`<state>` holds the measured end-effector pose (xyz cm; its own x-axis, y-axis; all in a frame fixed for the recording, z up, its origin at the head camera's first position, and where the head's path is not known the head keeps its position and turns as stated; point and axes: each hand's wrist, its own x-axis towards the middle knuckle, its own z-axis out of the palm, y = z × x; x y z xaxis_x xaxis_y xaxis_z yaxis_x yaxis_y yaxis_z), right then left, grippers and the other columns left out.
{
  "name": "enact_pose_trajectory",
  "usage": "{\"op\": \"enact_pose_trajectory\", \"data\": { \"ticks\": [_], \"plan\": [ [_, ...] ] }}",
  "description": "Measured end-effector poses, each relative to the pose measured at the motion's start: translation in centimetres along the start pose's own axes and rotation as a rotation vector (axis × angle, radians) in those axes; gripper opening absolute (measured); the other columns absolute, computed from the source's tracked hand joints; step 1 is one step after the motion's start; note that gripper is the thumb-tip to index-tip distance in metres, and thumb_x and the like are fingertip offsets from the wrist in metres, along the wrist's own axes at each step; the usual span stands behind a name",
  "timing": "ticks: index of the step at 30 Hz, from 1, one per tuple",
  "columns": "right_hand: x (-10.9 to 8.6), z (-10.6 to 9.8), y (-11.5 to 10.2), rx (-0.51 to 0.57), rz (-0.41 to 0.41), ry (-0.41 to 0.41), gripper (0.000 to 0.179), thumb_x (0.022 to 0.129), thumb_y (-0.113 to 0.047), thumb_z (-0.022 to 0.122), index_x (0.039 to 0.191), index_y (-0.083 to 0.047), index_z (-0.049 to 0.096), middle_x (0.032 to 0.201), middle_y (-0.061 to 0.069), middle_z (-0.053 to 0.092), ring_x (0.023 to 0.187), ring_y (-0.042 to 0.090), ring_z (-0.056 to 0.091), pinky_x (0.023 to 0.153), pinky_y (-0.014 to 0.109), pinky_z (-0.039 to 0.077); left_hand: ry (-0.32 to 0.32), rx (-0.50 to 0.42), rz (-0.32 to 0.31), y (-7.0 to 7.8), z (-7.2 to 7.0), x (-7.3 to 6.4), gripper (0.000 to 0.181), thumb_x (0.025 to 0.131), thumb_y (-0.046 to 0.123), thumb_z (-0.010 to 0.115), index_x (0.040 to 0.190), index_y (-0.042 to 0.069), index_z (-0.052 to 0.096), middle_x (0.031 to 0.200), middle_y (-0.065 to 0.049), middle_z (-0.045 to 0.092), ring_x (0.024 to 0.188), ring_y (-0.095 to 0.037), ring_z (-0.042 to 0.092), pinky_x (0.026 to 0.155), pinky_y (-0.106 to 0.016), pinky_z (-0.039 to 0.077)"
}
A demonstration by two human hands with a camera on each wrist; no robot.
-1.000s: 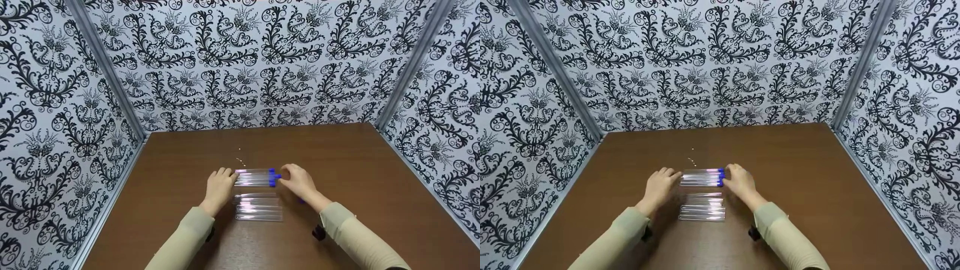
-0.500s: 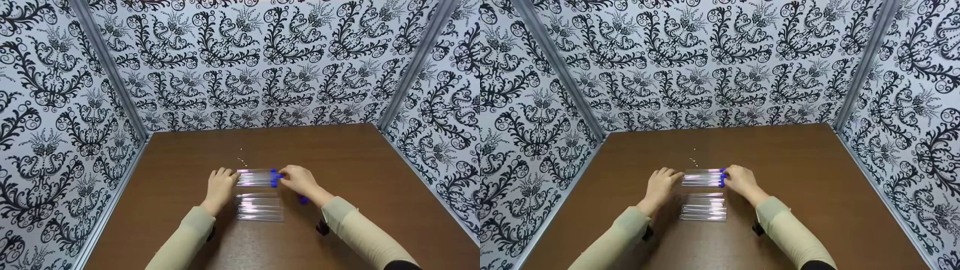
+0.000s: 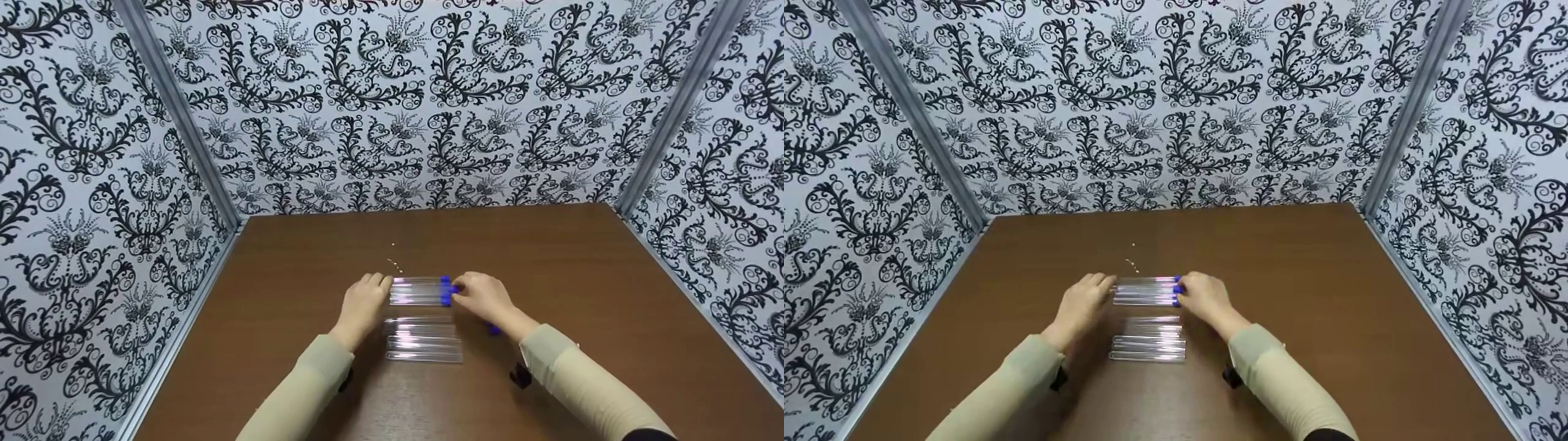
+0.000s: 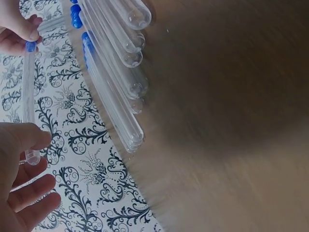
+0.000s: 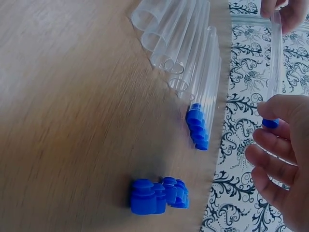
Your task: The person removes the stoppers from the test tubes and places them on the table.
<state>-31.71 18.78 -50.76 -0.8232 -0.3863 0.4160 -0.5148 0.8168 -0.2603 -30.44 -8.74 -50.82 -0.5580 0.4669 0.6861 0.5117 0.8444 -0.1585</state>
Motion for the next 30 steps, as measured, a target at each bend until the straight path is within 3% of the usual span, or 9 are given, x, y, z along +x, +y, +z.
{"op": "enact_pose_trajectory", "data": {
  "ticks": [6, 12, 18, 22, 30],
  "plan": [
    [-0.2, 0.5, -0.3, -0.004, -0.024, 0.102, 0.016, 0.077, -0.01, 0.076, 0.091, -0.005, 0.071, 0.085, 0.006, 0.068, 0.072, 0.026, 0.066, 0.061, 0.044, 0.053, 0.061, 0.111, 0.051, 0.0, 0.2, 0.3, 0.011, 0.078, 0.005, 0.065, 0.086, 0.011, 0.061, 0.076, -0.004, 0.058, 0.066, -0.023, 0.058, 0.051, -0.032, 0.047],
    [-0.6, 1.2, -0.5, -0.081, -0.103, 0.224, 0.02, 0.075, -0.006, 0.076, 0.094, -0.002, 0.07, 0.085, 0.011, 0.071, 0.069, 0.03, 0.068, 0.056, 0.044, 0.053, 0.042, 0.131, 0.015, 0.2, 0.5, 0.2, 0.008, 0.079, 0.008, 0.065, 0.083, 0.012, 0.059, 0.077, -0.003, 0.06, 0.067, -0.024, 0.058, 0.053, -0.035, 0.048],
    [-0.8, 1.8, 0.0, -0.159, -0.201, 0.31, 0.028, 0.073, -0.004, 0.078, 0.1, -0.001, 0.072, 0.086, 0.011, 0.072, 0.07, 0.028, 0.069, 0.058, 0.04, 0.054, 0.037, 0.135, -0.01, 0.5, 0.5, 0.4, 0.011, 0.077, 0.008, 0.068, 0.083, 0.012, 0.059, 0.078, -0.001, 0.059, 0.07, -0.022, 0.059, 0.054, -0.034, 0.048],
    [-0.8, 1.9, 0.1, -0.156, -0.213, 0.331, 0.025, 0.074, -0.003, 0.078, 0.098, -0.001, 0.072, 0.085, 0.009, 0.072, 0.072, 0.027, 0.069, 0.062, 0.038, 0.055, 0.034, 0.139, -0.019, 0.7, 0.5, 0.5, 0.011, 0.079, 0.007, 0.065, 0.084, 0.012, 0.058, 0.078, -0.001, 0.058, 0.069, -0.022, 0.058, 0.052, -0.033, 0.046],
    [-0.8, 1.6, 0.0, -0.105, -0.159, 0.309, 0.031, 0.074, -0.008, 0.08, 0.103, -0.002, 0.072, 0.088, 0.009, 0.07, 0.075, 0.028, 0.068, 0.064, 0.04, 0.055, 0.064, 0.119, -0.017, 0.9, 0.6, 0.4, 0.005, 0.085, 0.009, 0.054, 0.081, 0.012, 0.055, 0.075, -0.002, 0.053, 0.066, -0.022, 0.057, 0.05, -0.033, 0.044]
  ]
}}
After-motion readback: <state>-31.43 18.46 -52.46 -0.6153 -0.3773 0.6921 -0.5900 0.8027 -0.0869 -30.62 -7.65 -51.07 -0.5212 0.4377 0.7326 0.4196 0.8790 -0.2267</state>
